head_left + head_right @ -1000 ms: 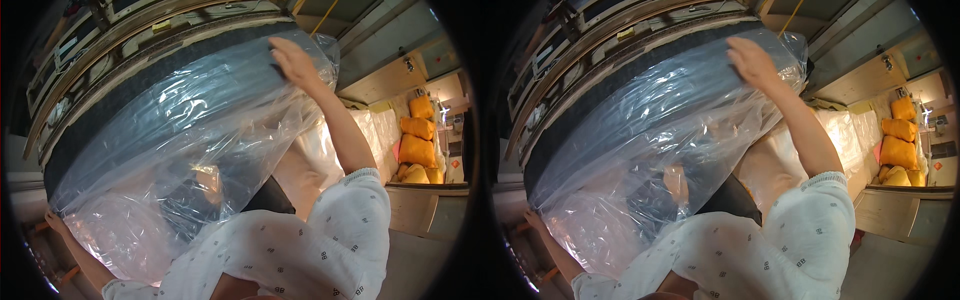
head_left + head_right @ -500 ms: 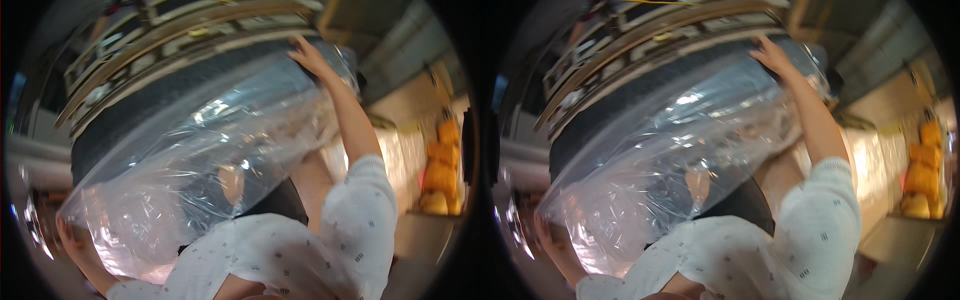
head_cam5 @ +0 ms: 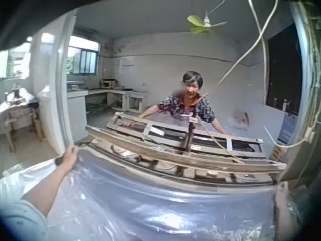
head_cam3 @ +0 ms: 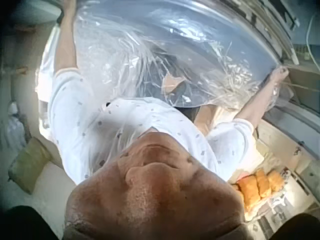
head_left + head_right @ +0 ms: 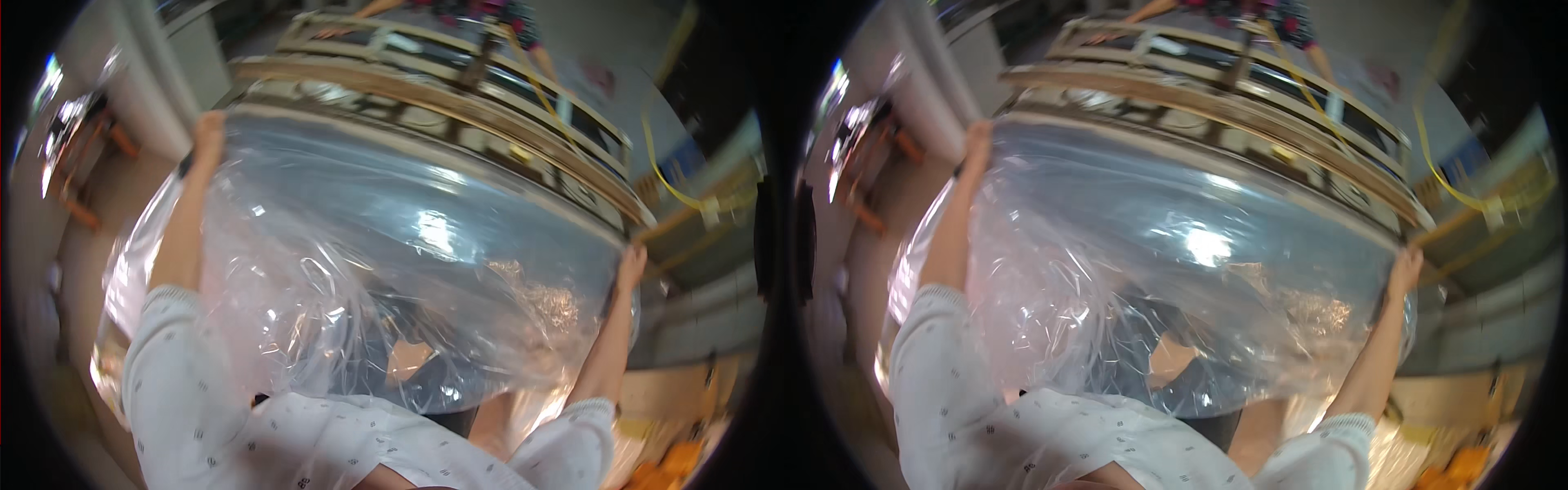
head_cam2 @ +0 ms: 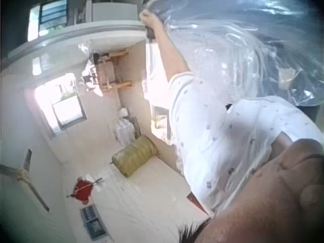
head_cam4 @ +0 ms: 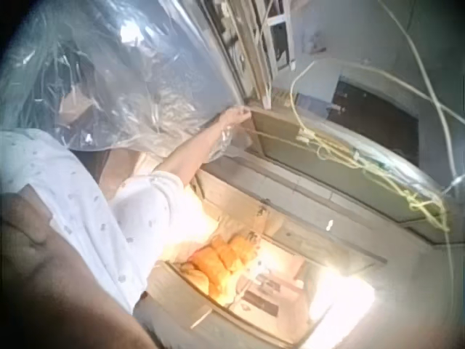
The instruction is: The recorder uses clear plastic sheets to wrap a large object on a wooden pallet/frame.
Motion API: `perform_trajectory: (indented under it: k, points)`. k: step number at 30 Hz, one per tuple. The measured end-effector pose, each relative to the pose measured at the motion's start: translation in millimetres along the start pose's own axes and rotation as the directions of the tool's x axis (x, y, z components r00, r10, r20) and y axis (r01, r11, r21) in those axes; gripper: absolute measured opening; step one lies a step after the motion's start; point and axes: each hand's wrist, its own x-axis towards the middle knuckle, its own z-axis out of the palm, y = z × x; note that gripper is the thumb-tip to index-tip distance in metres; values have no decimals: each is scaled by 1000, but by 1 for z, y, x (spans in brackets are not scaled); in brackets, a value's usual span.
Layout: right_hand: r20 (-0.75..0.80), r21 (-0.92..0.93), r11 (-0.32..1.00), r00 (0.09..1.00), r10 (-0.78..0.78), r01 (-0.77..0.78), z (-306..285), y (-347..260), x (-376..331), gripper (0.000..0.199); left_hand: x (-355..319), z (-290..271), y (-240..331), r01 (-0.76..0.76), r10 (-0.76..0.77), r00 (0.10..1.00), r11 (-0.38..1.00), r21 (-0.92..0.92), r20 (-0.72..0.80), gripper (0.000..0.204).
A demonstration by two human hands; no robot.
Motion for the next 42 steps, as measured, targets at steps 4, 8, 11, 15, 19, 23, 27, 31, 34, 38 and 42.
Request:
perform_trajectory:
  k: [4, 8, 11, 15, 19, 23, 27, 31, 34, 38, 42]
  points:
    - [190, 170, 973, 974, 124, -157, 0, 29, 1, 14, -5, 32, 15, 132, -149, 988, 948, -289, -39, 26]
    - [267, 58, 995, 962, 60, -78, 15, 42, 16, 16, 1, 42, 8, 233, -232, 972, 916, -328, 41, 22]
    - [310, -40, 997, 948, 68, -58, 29, 42, 23, 22, 5, 50, 2, 188, -197, 980, 919, -346, 7, 23]
    - [306, -156, 985, 944, 123, -78, 31, 58, 33, 28, 16, 67, 0, 196, -195, 980, 921, -336, 37, 25]
    - [288, -214, 974, 948, 136, -75, 44, 47, 33, 29, 32, 61, -8, 201, -186, 979, 949, -243, 84, 34]
    - [297, -104, 989, 946, 128, -101, 42, 39, 33, 25, 39, 67, -10, 126, -104, 990, 958, -258, 97, 27]
    - [225, -35, 993, 967, 121, -116, 45, 31, 32, 24, 46, 75, -24, 199, -171, 978, 938, -284, 119, 28]
    - [200, -67, 993, 974, 109, -98, 39, 39, 35, 29, 50, 82, -22, 214, -177, 974, 925, -312, 145, 28]
    - [119, -119, 993, 993, -4, 18, 44, 42, 36, 34, 55, 81, -30, 231, -215, 972, 949, -214, 97, 27]
    - [145, -270, 959, 988, -49, 87, 50, 32, 34, 34, 55, 69, -41, 298, -265, 951, 925, -237, 161, 24]
    - [252, -214, 971, 955, 159, -105, 29, 48, 43, 29, 47, 76, -29, 176, -193, 980, 959, -224, -57, 21]
